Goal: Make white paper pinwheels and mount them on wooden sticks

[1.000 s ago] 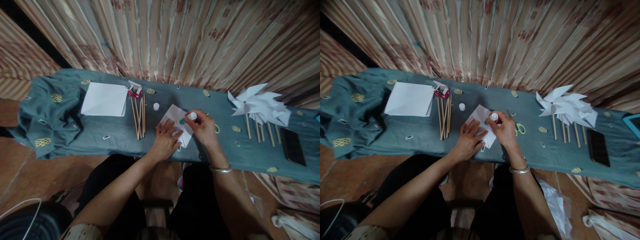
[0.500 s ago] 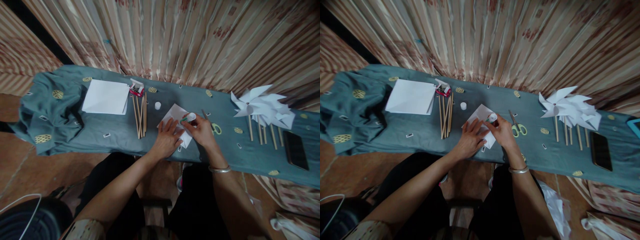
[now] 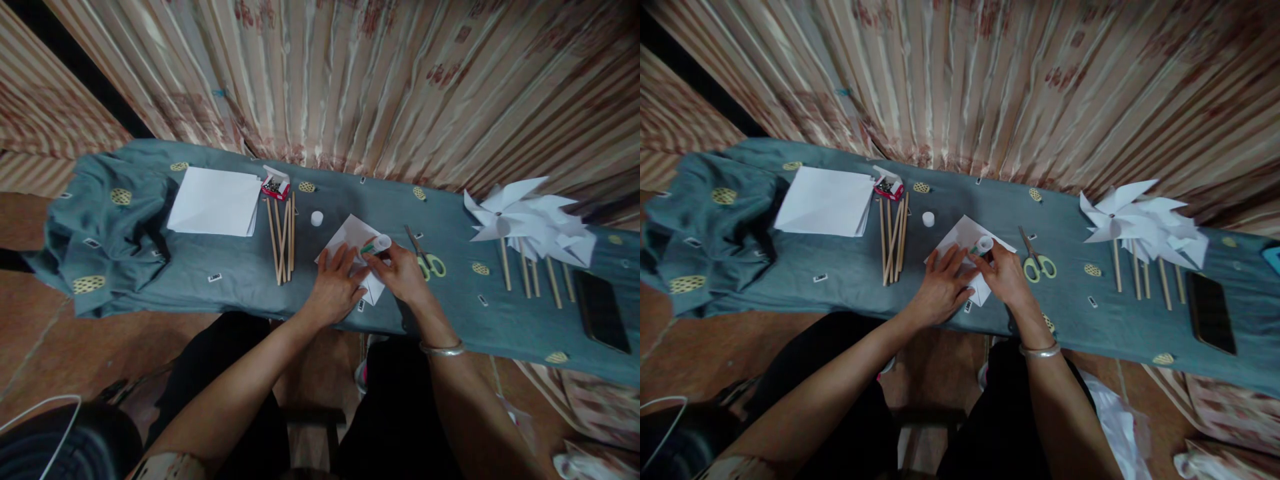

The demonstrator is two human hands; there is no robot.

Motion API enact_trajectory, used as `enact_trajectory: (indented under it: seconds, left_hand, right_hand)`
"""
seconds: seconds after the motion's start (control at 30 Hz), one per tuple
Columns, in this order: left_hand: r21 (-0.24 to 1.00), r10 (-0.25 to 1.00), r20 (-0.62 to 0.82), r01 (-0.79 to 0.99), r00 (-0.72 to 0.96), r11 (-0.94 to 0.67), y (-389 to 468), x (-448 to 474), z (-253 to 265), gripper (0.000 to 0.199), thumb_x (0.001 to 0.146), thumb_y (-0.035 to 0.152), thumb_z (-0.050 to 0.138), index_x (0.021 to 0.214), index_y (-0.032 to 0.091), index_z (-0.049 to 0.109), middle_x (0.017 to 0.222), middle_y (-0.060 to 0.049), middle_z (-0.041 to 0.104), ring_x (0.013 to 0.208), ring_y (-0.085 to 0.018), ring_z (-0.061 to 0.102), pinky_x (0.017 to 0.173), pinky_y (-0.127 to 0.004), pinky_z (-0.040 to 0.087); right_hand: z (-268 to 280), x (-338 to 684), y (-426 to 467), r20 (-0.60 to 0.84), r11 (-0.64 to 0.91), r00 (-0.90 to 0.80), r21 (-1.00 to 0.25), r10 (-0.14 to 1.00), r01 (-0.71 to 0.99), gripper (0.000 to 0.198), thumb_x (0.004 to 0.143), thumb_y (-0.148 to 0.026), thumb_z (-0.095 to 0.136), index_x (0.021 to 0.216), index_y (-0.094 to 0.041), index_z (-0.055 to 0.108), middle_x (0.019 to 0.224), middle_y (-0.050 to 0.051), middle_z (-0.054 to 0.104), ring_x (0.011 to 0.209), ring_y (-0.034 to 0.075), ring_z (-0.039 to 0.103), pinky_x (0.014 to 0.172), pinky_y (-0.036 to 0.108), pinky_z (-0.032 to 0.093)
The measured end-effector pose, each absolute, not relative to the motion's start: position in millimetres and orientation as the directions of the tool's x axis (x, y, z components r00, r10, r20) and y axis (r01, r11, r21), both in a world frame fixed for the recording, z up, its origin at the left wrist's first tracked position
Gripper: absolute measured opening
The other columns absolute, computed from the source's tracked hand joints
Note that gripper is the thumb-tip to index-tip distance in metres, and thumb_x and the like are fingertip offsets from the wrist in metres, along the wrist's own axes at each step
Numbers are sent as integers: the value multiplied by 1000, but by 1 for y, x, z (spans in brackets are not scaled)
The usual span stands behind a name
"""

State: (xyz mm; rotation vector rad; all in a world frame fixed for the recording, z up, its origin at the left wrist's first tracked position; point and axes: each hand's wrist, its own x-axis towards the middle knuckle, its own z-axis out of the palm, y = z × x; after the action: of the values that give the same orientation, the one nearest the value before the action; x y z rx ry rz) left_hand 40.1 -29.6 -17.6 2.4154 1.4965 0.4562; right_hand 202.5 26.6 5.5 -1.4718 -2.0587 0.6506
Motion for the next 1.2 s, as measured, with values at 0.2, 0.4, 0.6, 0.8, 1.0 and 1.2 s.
enact_trajectory:
  seconds: [0.2, 0.4, 0.6, 0.8, 1.0, 1.2]
  left_hand:
    - [380, 899, 118, 817, 423, -434, -29, 40, -18, 45, 90, 36, 58, 134, 25, 56, 154, -17, 38, 146, -36, 26, 113, -65, 22]
    - [379, 895, 128, 813, 426, -442, -29, 41, -19, 45, 90, 36, 57, 134, 25, 56, 154, -16, 38, 146, -35, 26, 113, -65, 22]
    - [379, 900, 120, 818, 419, -432, -29, 42, -18, 45, 90, 36, 57, 134, 25, 55, 155, -17, 36, 146, -36, 26, 113, -66, 21]
    - [385, 899, 126, 815, 419, -434, -30, 42, -20, 45, 90, 36, 57, 134, 24, 55, 155, -18, 35, 146, -37, 25, 113, -66, 21]
    - [391, 901, 118, 815, 417, -428, -30, 42, -21, 45, 89, 35, 59, 132, 23, 57, 155, -19, 34, 146, -38, 24, 113, -65, 20]
    - [383, 902, 118, 819, 416, -428, -30, 42, -22, 45, 89, 36, 58, 132, 24, 56, 154, -18, 35, 146, -38, 25, 113, -65, 21]
  right_hand:
    - [8, 201, 27, 132, 300, -283, -641, 950, 706, 39, 87, -54, 53, 90, -17, 65, 70, 4, 68, 63, 19, 62, 61, 30, 45]
    - [7, 202, 26, 128, 307, -299, -656, 946, 690, 29, 85, -46, 57, 86, -18, 63, 69, 3, 67, 61, 19, 61, 60, 30, 44]
    - [3, 201, 25, 139, 296, -278, -679, 950, 671, 25, 84, -42, 59, 91, -18, 63, 70, 3, 68, 62, 20, 63, 60, 31, 45]
    - [3, 196, 24, 150, 283, -249, -673, 957, 683, 25, 84, -43, 58, 92, -20, 63, 73, 4, 71, 66, 22, 66, 63, 32, 48]
    - [1, 192, 25, 177, 297, -239, -625, 955, 722, 28, 87, -45, 55, 95, -19, 63, 79, 8, 73, 71, 24, 69, 65, 34, 50]
    - [-1, 192, 25, 179, 291, -230, -614, 957, 734, 36, 89, -52, 53, 97, -19, 63, 81, 10, 74, 73, 26, 70, 67, 36, 50]
